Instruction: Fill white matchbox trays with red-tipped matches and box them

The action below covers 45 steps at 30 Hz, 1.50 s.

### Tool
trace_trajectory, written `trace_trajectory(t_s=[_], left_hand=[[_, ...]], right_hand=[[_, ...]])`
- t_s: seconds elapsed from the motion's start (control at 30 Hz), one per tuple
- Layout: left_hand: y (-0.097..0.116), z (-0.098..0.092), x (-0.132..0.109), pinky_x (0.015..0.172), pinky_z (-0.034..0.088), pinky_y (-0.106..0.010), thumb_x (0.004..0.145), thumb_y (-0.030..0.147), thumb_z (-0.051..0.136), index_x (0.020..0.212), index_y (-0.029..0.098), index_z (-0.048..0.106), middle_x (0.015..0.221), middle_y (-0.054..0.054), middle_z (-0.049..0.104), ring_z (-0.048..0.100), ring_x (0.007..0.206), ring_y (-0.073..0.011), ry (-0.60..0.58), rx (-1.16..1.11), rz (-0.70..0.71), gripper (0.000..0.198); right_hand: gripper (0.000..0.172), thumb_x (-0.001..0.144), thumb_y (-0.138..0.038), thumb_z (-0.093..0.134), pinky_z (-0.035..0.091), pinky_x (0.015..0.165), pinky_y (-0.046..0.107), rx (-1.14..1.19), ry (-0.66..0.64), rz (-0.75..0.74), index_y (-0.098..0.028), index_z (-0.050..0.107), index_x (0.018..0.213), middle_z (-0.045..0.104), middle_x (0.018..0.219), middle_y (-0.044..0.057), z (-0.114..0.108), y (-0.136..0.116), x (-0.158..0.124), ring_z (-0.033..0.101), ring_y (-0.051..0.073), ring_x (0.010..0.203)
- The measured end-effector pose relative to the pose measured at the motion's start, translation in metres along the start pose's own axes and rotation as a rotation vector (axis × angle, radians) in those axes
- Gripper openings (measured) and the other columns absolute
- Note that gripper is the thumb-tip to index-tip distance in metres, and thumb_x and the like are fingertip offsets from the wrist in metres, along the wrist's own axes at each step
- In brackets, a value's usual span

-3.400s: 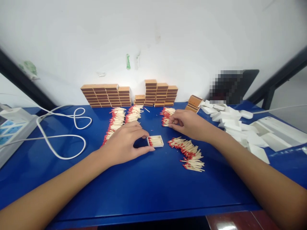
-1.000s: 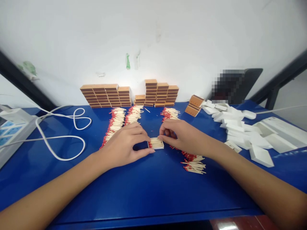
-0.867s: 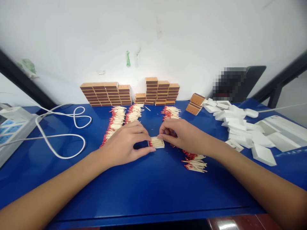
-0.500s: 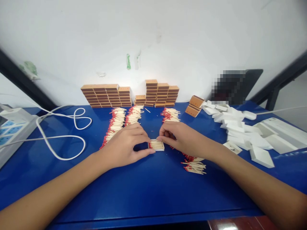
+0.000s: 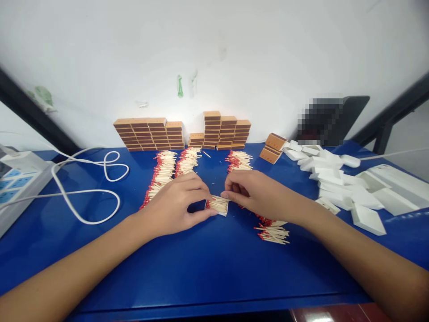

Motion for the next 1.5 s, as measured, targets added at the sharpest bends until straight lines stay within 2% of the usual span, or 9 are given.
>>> trace_trajectory(t_s=[0.37,0.5,0.73,0.93,1.07,1.23,1.3,1.4,1.5], left_hand=[[-0.003,0.001,0.0,0.094,0.058,-0.041,0.1,0.041,0.072,0.106,0.02,0.075,0.103,-0.007,0.077,0.069,0.101,-0.0238,-0.01,-0.002,-0.034,0.022],[-0.003,0.0,-0.001,0.093,0.057,-0.041,0.099,0.041,0.074,0.116,0.019,0.072,0.104,-0.007,0.076,0.069,0.102,-0.0244,0.004,0.029,-0.034,0.028],[-0.005,0.0,-0.002,0.087,0.057,-0.039,0.097,0.043,0.076,0.116,0.019,0.071,0.1,-0.006,0.075,0.068,0.098,-0.0241,0.014,0.036,-0.053,0.031],[0.0,0.001,0.001,0.092,0.057,-0.04,0.1,0.04,0.073,0.104,0.02,0.076,0.101,-0.006,0.076,0.067,0.098,-0.0227,-0.015,-0.005,-0.007,0.021],[-0.002,0.001,0.0,0.093,0.057,-0.04,0.099,0.041,0.073,0.104,0.02,0.077,0.103,-0.006,0.076,0.067,0.1,-0.0228,-0.006,0.003,-0.016,0.022],[-0.004,0.003,-0.003,0.093,0.057,-0.04,0.1,0.042,0.072,0.104,0.02,0.077,0.104,-0.006,0.076,0.067,0.1,-0.0221,-0.015,0.011,-0.031,0.023],[-0.004,0.003,-0.003,0.093,0.057,-0.04,0.1,0.042,0.073,0.103,0.02,0.077,0.104,-0.006,0.076,0.067,0.1,-0.0223,-0.017,0.015,-0.031,0.023],[-0.004,0.002,-0.001,0.093,0.058,-0.041,0.099,0.041,0.073,0.106,0.019,0.076,0.104,-0.007,0.077,0.068,0.1,-0.0229,-0.016,0.018,-0.034,0.023],[-0.005,0.001,0.0,0.095,0.058,-0.042,0.099,0.043,0.074,0.117,0.019,0.075,0.109,-0.008,0.077,0.068,0.105,-0.0244,-0.013,0.019,-0.055,0.03]], right_hand=[[0.019,0.1,-0.034,0.065,0.04,0.062,0.032,0.029,-0.103,-0.014,-0.023,0.064,0.084,0.068,0.079,0.001,0.001,-0.002,-0.005,0.057,0.017,0.069],[0.022,0.102,-0.036,0.064,0.04,0.064,0.032,0.038,-0.085,-0.026,-0.023,0.063,0.085,0.069,0.082,0.001,0.003,-0.002,-0.005,0.057,0.017,0.071],[0.019,0.102,-0.031,0.065,0.038,0.066,0.031,-0.005,-0.043,-0.076,-0.022,0.062,0.086,0.067,0.085,0.001,0.006,-0.01,-0.003,0.057,0.016,0.075],[0.013,0.1,-0.028,0.064,0.04,0.066,0.03,-0.034,0.015,-0.099,-0.022,0.064,0.089,0.068,0.085,0.001,-0.001,-0.012,-0.005,0.058,0.016,0.075],[0.017,0.099,-0.03,0.064,0.04,0.065,0.031,-0.063,0.152,-0.109,-0.022,0.065,0.084,0.067,0.076,0.001,-0.024,-0.006,-0.003,0.057,0.015,0.069],[0.018,0.093,-0.036,0.069,0.04,0.062,0.034,-0.171,0.692,0.132,-0.024,0.066,0.079,0.061,0.064,0.0,-0.095,0.034,-0.019,0.055,0.018,0.06],[0.018,0.091,-0.038,0.069,0.043,0.067,0.038,-0.243,0.834,0.234,-0.025,0.066,0.079,0.063,0.067,0.003,-0.117,0.052,-0.03,0.059,0.022,0.064],[0.021,0.095,-0.041,0.062,0.048,0.078,0.046,-0.392,0.912,0.321,-0.026,0.069,0.083,0.07,0.082,0.011,-0.137,0.075,-0.039,0.065,0.031,0.082],[0.028,0.093,-0.048,0.064,0.05,0.084,0.05,-0.476,0.805,0.431,-0.022,0.072,0.089,0.073,0.088,0.016,-0.139,0.104,-0.035,0.067,0.036,0.092]])
Point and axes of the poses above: each hand's wrist, its own x-axis towards the middle knuckle, its own z-axis out of the palm, y = z × x, the point moved 9 cm from there along x, towards the middle knuckle
